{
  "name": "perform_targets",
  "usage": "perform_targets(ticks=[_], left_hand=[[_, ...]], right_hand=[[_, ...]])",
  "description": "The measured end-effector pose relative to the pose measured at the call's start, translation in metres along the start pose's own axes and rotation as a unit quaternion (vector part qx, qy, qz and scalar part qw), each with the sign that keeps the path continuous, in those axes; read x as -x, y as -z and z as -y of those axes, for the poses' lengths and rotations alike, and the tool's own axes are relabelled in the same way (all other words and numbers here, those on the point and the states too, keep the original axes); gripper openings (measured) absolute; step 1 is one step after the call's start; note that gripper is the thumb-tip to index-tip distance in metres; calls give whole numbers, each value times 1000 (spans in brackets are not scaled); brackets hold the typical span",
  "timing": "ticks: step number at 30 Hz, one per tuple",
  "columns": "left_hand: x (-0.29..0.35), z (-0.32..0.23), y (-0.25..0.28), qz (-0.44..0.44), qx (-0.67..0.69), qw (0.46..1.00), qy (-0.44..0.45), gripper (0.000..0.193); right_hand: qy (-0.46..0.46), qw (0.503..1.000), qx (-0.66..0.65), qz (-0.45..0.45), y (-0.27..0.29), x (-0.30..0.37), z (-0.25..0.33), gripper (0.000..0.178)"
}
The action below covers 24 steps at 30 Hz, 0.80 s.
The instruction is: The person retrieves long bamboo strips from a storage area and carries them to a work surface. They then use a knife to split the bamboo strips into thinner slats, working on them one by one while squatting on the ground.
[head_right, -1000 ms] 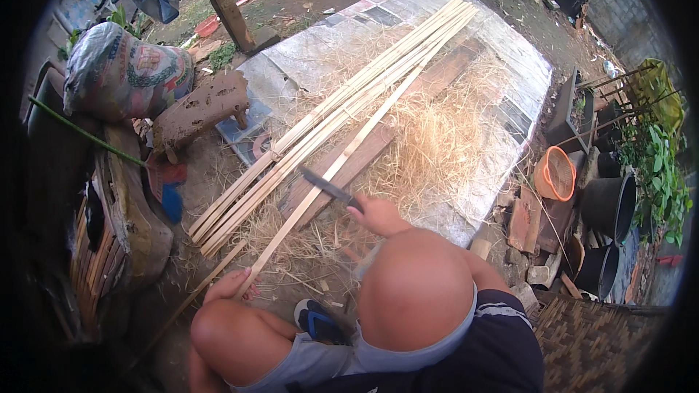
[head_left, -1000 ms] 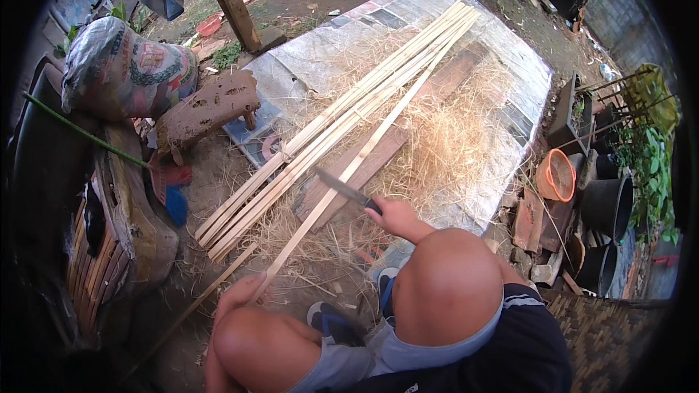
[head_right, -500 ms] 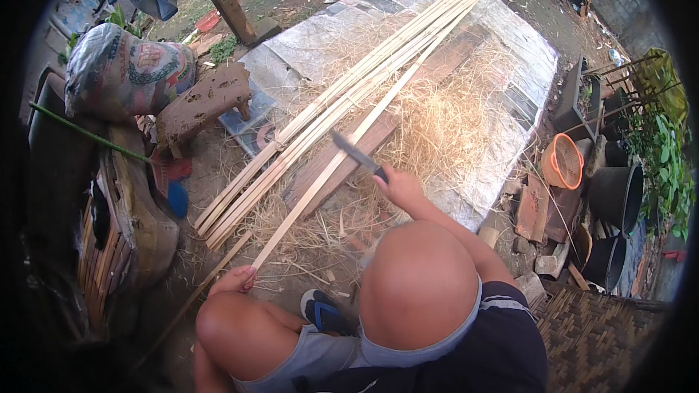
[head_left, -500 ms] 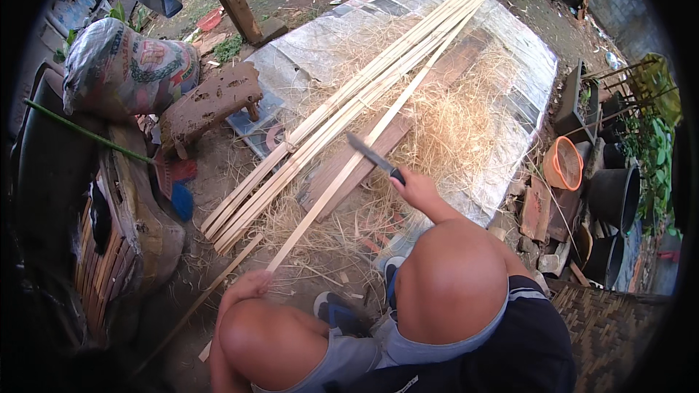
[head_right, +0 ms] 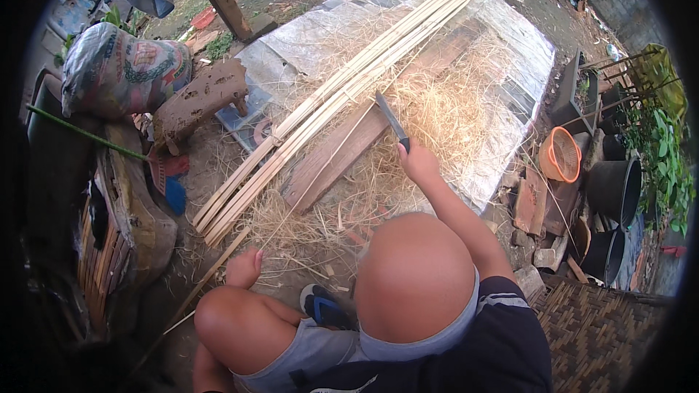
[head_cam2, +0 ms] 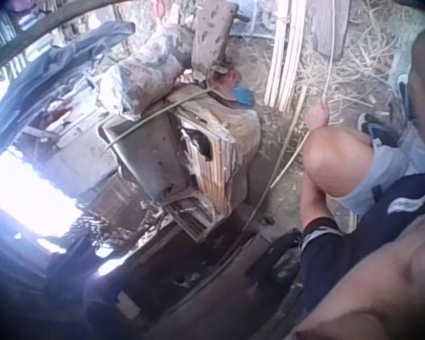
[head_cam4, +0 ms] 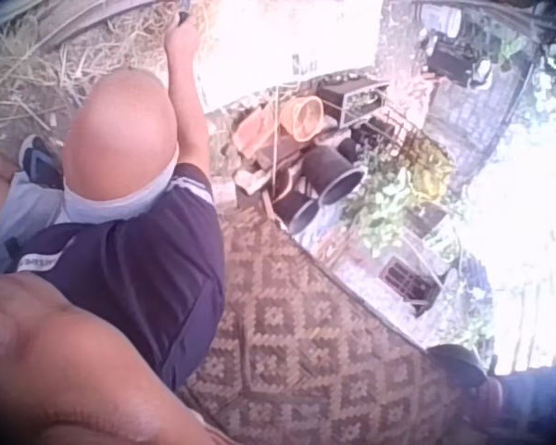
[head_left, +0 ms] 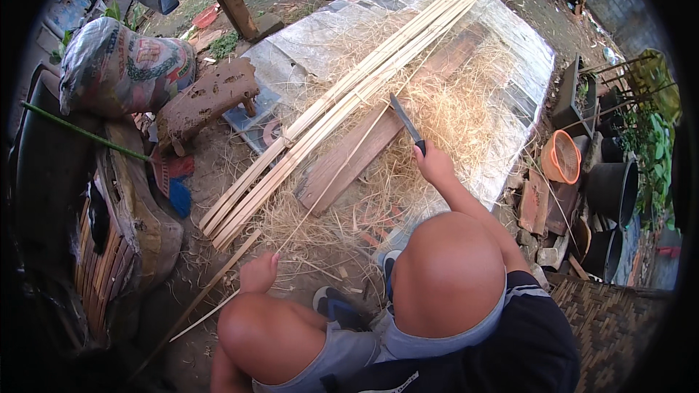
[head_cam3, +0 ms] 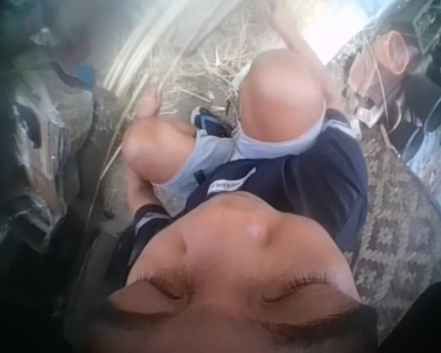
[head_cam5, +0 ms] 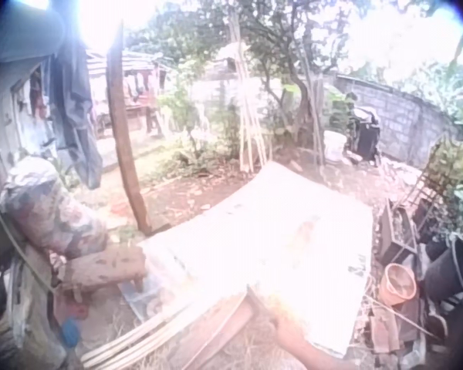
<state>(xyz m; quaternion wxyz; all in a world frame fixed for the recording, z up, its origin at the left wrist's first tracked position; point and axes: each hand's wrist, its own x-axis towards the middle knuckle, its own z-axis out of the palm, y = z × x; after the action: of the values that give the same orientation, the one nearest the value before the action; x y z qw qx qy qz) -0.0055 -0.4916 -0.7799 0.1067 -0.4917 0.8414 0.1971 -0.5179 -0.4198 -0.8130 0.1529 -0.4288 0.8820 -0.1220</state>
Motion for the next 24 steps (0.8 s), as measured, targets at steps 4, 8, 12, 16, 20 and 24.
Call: perform_targets(ticks=[4,8,12,16,20,24], left_hand=[[-23,-7,-14,-16,-23,1000,-14,40],[-13,-20,-11,6,-37,999,-19,42],[3,33,-25,46,68,996,-18,43],[-21,44,-32,195,299,932,66,47],[-50,-9,-26,277,479,824,121,51],[-23,27,-19,264,474,833,106,52]], right_hand=[[173,978,-36,110,-28,70,67,43],[337,927,22,163,-17,99,84,41],[-26,999,35,-21,7,-16,3,45],[65,995,-30,72,-11,17,35,46],[299,938,3,175,-32,104,72,44],[136,988,0,69,-18,40,30,43]])
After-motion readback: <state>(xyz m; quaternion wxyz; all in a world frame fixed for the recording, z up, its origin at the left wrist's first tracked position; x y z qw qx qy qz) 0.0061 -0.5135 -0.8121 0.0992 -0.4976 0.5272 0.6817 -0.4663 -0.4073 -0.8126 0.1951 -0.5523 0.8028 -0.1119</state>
